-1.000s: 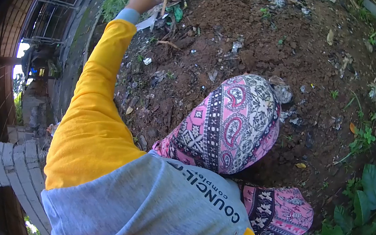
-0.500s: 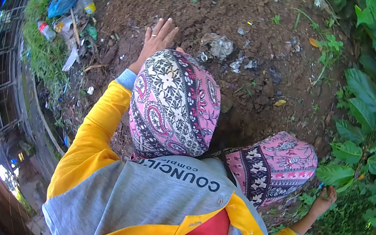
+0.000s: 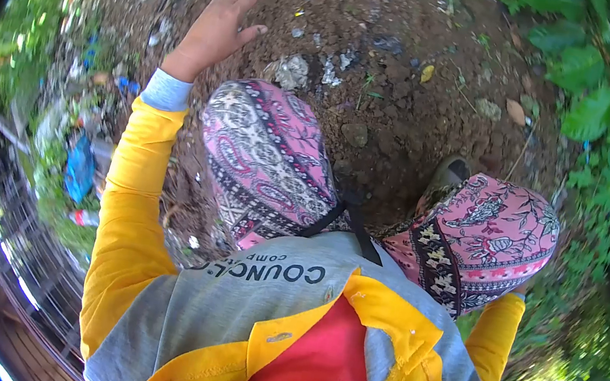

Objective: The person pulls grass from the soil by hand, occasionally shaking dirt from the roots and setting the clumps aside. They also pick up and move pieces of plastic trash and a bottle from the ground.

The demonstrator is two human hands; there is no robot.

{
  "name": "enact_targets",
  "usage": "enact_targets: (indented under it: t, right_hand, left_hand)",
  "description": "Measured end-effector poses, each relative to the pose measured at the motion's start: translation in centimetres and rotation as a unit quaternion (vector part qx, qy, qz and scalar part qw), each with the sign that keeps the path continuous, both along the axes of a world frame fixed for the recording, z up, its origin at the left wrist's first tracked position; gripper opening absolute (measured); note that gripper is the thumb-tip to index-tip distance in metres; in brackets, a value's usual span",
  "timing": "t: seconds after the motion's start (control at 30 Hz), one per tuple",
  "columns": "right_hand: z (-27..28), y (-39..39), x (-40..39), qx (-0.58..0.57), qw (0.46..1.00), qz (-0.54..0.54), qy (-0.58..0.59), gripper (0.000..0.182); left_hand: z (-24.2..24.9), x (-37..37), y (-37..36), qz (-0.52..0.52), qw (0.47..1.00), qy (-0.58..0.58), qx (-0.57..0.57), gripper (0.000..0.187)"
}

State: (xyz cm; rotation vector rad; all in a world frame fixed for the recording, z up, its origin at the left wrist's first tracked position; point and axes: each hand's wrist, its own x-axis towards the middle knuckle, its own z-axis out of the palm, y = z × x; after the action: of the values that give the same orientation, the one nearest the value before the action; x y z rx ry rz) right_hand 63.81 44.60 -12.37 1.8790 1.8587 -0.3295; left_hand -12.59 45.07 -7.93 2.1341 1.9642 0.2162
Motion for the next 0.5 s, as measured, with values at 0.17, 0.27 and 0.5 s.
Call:
enact_targets:
  t: [0.17, 0.27, 0.5]
  right_hand:
    - [1.6, -8.5, -1.6, -0.036, 0.992, -0.114, -0.028, 0.026]
    - [2.1, -15.0, -2.7, -0.057, 0.98, -0.186, -0.044, 0.026]
    - [3.7, -33.1, -9.7, -0.143, 0.904, -0.397, -0.069, 0.028]
  left_hand:
    - [2.9, 9.5, 11.5, -0.22, 0.975, -0.024, -0.017, 0.049]
    - [8.0, 20.7, 15.0, -0.317, 0.943, 0.018, -0.102, 0.039]
    - [-6.2, 34.5, 11.6, -0.426, 0.884, -0.19, -0.021, 0.043]
